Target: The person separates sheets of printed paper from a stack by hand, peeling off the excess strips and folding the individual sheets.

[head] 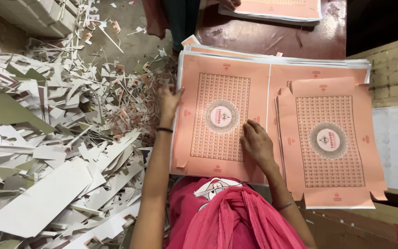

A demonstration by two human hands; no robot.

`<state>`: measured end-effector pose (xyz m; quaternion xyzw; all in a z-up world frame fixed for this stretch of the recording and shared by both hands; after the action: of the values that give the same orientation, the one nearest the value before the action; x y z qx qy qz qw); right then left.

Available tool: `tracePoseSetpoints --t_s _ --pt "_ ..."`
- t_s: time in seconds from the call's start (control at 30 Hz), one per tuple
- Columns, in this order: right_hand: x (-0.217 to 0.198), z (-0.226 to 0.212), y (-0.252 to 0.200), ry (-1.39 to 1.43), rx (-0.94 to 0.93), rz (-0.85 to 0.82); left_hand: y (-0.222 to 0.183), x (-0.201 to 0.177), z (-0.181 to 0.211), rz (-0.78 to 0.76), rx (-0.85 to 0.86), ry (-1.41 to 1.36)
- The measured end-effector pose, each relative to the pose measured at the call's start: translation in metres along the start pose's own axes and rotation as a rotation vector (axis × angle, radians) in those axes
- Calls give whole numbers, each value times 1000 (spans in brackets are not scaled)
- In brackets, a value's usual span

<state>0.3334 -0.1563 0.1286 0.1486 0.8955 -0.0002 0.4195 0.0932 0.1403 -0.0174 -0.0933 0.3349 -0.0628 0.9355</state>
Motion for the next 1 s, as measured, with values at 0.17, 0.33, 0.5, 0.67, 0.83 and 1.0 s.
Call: tracePoseSetpoints --t_s 0.17,0.33,0.5,0.67,0.83,1.0 --pt "-1 -9 15 39 -66 -69 -18 5 42 481 450 344" --pt "11 -12 40 41 -58 -149 -36 -4 49 42 245 -40" --pt "-9 -4 79 291 -27 -81 -53 -30 87 -61 276 98" --pt "-82 -16 154 276 -509 143 -150 -42 124 -89 632 -71" --pt "-72 14 222 88 -287 -309 -205 -64 144 94 897 -38" --pt "-29 27 257 42 -225 -398 -129 -43 106 96 492 69"
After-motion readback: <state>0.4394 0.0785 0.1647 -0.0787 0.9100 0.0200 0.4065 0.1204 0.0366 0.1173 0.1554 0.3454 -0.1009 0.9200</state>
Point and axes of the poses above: each hand's wrist, its own y-axis towards the middle knuckle, its own x-axis out of the palm, z = x × y, the point moved 6 cm from there along y, towards the middle knuckle, and after that the axes turned 14 degrees about y, right-handed, at the moved point
